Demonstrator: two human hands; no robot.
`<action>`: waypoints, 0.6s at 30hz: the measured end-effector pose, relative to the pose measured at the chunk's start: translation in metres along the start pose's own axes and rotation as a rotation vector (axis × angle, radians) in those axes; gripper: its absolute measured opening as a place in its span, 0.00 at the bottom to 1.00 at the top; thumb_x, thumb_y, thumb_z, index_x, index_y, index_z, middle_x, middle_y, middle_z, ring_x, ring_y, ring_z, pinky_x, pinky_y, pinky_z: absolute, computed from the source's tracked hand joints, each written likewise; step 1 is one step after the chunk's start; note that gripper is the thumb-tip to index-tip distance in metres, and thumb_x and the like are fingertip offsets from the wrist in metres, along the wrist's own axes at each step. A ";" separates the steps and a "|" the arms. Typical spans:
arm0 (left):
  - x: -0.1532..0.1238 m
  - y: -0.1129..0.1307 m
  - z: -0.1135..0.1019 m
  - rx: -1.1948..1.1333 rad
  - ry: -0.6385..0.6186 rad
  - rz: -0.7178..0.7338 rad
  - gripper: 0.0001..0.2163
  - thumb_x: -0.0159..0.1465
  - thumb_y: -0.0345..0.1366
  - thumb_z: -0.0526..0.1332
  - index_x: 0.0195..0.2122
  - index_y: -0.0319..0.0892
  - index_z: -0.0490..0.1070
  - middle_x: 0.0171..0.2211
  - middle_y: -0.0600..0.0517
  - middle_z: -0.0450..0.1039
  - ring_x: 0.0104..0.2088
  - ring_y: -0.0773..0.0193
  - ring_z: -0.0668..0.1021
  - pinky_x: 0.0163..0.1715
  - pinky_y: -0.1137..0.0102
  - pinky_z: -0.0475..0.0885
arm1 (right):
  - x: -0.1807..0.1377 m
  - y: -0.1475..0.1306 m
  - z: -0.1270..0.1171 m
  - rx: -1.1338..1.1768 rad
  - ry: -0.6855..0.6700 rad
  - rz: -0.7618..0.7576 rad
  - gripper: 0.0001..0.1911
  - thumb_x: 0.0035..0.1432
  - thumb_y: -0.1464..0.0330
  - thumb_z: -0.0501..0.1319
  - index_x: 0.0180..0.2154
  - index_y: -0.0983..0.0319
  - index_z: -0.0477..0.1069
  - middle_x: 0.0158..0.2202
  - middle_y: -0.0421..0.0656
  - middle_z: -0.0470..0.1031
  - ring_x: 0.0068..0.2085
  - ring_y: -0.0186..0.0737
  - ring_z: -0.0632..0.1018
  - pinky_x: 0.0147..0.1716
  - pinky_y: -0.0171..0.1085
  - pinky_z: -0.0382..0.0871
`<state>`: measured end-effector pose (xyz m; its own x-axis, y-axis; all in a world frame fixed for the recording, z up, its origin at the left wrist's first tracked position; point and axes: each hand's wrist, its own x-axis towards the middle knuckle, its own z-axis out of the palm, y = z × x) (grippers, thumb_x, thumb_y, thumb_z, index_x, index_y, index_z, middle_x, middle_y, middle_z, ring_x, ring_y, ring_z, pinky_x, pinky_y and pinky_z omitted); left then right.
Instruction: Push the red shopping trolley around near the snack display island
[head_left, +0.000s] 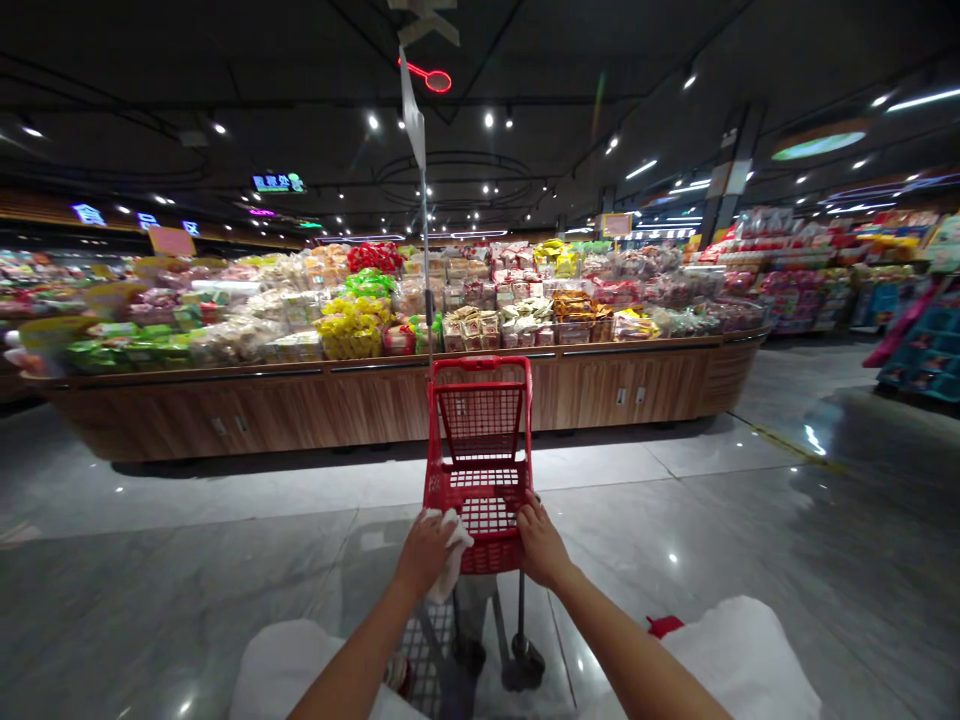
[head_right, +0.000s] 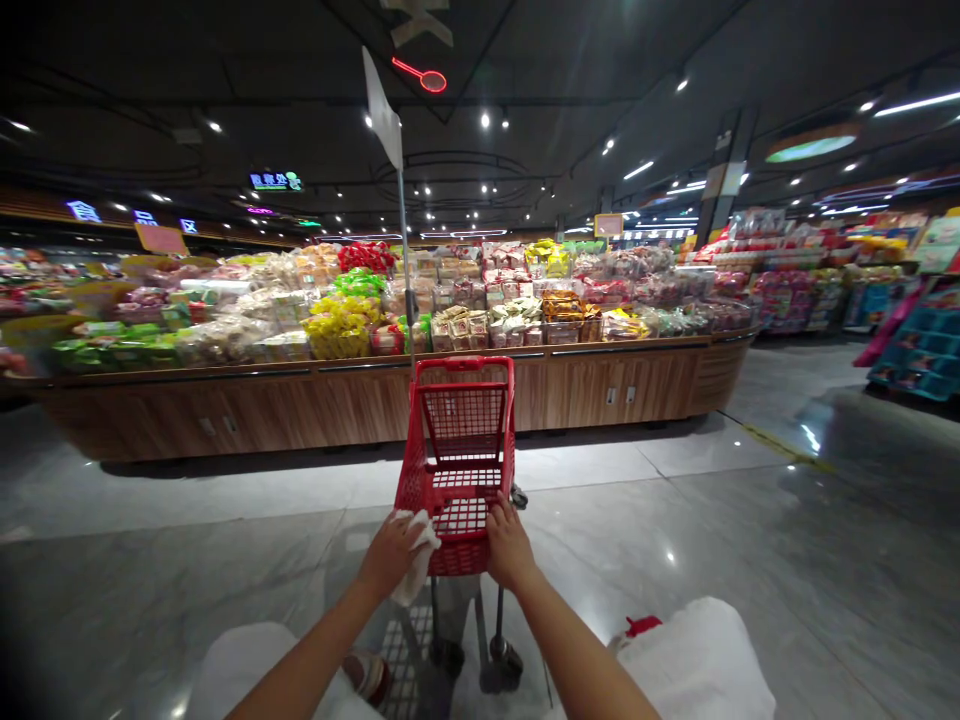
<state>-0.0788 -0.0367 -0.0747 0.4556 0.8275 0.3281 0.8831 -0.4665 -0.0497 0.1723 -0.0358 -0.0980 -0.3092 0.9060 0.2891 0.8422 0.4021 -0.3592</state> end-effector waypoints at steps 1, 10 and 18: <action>0.005 0.012 0.003 -0.005 0.003 -0.022 0.12 0.64 0.36 0.61 0.49 0.45 0.70 0.47 0.47 0.74 0.51 0.55 0.73 0.58 0.54 0.63 | 0.000 -0.003 0.001 0.004 0.010 0.005 0.27 0.54 0.70 0.57 0.56 0.69 0.66 0.59 0.55 0.64 0.69 0.50 0.43 0.66 0.49 0.44; 0.040 0.099 0.016 -0.048 -0.108 -0.074 0.14 0.65 0.30 0.55 0.51 0.42 0.69 0.46 0.44 0.74 0.48 0.54 0.75 0.50 0.58 0.68 | -0.004 -0.005 0.002 0.025 0.039 -0.065 0.27 0.50 0.72 0.58 0.54 0.68 0.68 0.55 0.54 0.67 0.69 0.50 0.47 0.66 0.49 0.47; -0.003 -0.009 -0.008 0.039 -0.109 0.121 0.15 0.63 0.32 0.58 0.52 0.44 0.68 0.51 0.45 0.72 0.53 0.54 0.73 0.55 0.57 0.67 | -0.005 0.029 -0.006 0.064 0.081 -0.162 0.21 0.54 0.73 0.56 0.51 0.64 0.70 0.55 0.51 0.69 0.68 0.46 0.49 0.66 0.50 0.47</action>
<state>-0.0891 -0.0369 -0.0679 0.5667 0.7958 0.2133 0.8236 -0.5544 -0.1196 0.2015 -0.0297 -0.1044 -0.3997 0.8160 0.4177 0.7534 0.5520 -0.3573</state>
